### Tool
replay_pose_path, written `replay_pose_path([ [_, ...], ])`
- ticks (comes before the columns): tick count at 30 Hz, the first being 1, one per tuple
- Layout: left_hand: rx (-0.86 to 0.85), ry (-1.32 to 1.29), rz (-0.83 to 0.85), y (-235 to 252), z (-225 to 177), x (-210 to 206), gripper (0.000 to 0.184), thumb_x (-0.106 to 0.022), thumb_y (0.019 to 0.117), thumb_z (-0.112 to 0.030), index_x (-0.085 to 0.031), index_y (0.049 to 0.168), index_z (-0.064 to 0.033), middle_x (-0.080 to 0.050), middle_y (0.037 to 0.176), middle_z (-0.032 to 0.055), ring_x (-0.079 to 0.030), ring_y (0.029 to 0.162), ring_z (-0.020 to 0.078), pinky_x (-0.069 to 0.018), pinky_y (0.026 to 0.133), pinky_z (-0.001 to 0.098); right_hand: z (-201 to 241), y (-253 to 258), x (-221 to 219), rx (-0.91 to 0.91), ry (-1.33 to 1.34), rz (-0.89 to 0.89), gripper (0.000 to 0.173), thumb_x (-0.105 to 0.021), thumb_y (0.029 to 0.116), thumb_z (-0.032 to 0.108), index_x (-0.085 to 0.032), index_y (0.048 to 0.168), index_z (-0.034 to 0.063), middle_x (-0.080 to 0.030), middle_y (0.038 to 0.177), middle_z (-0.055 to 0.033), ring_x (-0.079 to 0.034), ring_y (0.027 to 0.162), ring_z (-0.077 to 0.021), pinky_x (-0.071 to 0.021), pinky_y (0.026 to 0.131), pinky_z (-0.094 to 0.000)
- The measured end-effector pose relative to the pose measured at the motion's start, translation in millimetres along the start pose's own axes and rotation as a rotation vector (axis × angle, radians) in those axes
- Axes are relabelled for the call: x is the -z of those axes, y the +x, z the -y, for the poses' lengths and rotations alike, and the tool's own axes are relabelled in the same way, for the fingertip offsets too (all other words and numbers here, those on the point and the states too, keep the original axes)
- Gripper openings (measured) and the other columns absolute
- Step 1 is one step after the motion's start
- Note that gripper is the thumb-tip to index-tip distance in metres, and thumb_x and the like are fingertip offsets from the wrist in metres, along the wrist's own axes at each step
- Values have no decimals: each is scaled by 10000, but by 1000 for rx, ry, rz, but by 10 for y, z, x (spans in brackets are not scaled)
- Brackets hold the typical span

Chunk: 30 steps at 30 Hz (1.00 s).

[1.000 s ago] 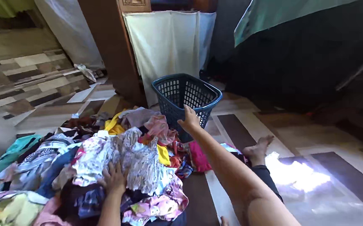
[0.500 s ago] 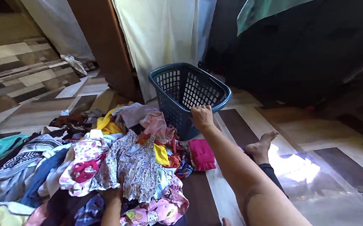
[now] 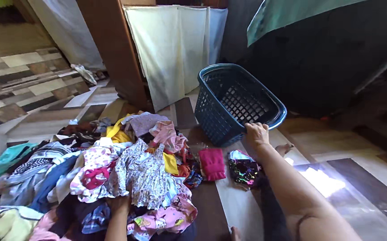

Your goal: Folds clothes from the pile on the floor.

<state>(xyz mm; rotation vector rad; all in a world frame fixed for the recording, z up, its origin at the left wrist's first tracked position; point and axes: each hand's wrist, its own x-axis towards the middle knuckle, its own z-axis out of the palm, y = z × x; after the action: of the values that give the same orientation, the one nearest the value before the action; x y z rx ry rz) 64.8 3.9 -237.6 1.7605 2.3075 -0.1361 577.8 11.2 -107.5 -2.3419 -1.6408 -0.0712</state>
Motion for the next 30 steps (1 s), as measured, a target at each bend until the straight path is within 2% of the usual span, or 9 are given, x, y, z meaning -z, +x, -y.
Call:
replay_pose_path([
  [4,30,-102,-26,-32,-25,16,586,-503,1074,-279,-387,1501,104,-294,1595,335,-172,1535,467,-67,1240,600,-192,-36,26,-69,3,-9,257,-612,982,33,-682,1221,-31,-664,1250,-269,-539,1301,-450,-322,1116,-637],
  [11,-3,169,63,75,25,-91,546,-632,995,-171,-475,1442,99,-421,1522,329,-263,1499,477,-75,1211,665,77,-49,-10,-194,-49,37,365,-644,933,2,-609,1297,-7,-633,1274,-270,-506,1318,-459,-355,1063,-659],
  [14,-7,205,76,44,15,-70,588,-683,958,-161,-475,1447,90,-410,1529,331,-249,1501,485,-79,1205,672,214,45,-74,-167,68,-26,601,-684,957,100,-456,1513,91,-502,1418,-323,-391,1380,-543,-278,1076,-754],
  [16,-5,225,72,61,22,-94,594,-686,955,-170,-477,1447,88,-416,1527,328,-254,1500,485,-81,1201,680,211,122,-185,-64,61,-41,779,-716,933,138,-333,1610,164,-397,1534,-309,-318,1425,-551,-225,1106,-756],
  [19,-6,259,86,114,36,-137,551,-652,980,-160,-484,1439,95,-440,1509,327,-274,1491,489,-88,1197,689,175,315,-321,75,-11,-30,860,-699,906,55,-257,1637,156,-247,1640,-285,-243,1465,-559,-179,1134,-734],
  [22,0,232,102,73,12,-119,542,-653,977,-132,-483,1434,105,-438,1509,329,-266,1493,487,-65,1200,683,186,514,-286,56,-57,19,904,-688,898,52,-206,1652,183,-155,1684,-249,-154,1501,-564,-128,1159,-728],
  [26,-5,210,88,40,-10,-77,558,-653,975,-120,-465,1451,100,-403,1539,323,-229,1510,478,-32,1205,673,160,756,-212,23,-69,41,957,-727,877,59,-190,1656,200,-130,1689,-249,-48,1518,-572,-36,1170,-754],
  [28,2,215,104,30,-25,-66,549,-646,979,-120,-467,1447,105,-411,1531,327,-243,1504,479,-42,1206,668,172,848,-175,-6,-53,70,990,-759,861,81,-183,1657,199,-111,1696,-237,-5,1526,-562,-72,1135,-796],
  [30,33,147,99,31,-31,-72,506,-591,1014,-113,-460,1445,119,-402,1534,332,-245,1506,472,-51,1222,631,146,911,-164,-42,-22,90,1021,-775,849,85,-165,1660,205,-79,1706,-214,38,1531,-551,-168,1074,-833],
])
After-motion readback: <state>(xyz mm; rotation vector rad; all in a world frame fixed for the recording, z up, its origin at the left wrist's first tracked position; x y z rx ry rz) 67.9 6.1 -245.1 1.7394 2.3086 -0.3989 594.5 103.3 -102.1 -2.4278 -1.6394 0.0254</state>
